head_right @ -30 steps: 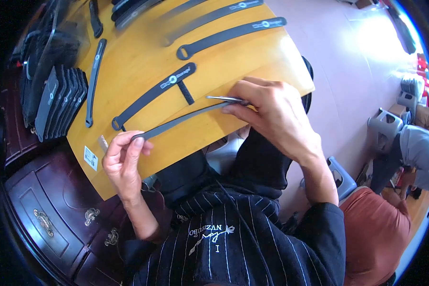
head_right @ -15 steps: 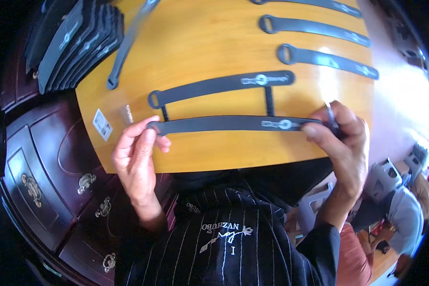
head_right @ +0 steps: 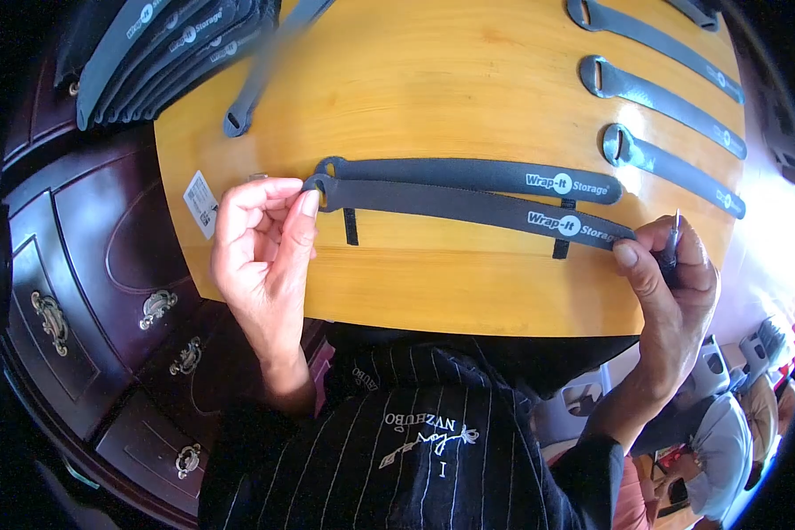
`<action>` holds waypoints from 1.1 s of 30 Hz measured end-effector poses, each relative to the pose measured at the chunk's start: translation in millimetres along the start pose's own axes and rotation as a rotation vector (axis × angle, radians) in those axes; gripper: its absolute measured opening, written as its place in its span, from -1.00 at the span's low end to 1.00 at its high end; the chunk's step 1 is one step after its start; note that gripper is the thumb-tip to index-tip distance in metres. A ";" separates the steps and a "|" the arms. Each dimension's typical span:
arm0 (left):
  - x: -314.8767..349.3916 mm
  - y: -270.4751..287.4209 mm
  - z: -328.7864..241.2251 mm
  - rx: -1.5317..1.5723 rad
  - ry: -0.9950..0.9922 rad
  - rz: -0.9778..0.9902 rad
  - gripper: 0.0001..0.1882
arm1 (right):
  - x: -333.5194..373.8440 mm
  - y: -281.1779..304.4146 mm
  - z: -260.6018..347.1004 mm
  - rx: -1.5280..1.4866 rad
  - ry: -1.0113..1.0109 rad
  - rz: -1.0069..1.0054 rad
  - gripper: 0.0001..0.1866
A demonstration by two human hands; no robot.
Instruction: Using a small metal pick to clear holes or inspect the quality of black cable straps at a workbench.
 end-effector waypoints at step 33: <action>-3.0 -11.6 2.6 -0.092 -0.044 0.043 -0.86 | -5.3 -2.0 -4.1 0.045 -0.049 -0.053 -0.81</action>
Point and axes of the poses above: each hand's wrist, its own x-axis away from the middle knuckle, its own y-axis out of the back of the hand, z = x × y, the point moved 9 cm from there along -x, towards the middle knuckle, and after that the axes turned 2 degrees about -y, right-handed, at the moved point
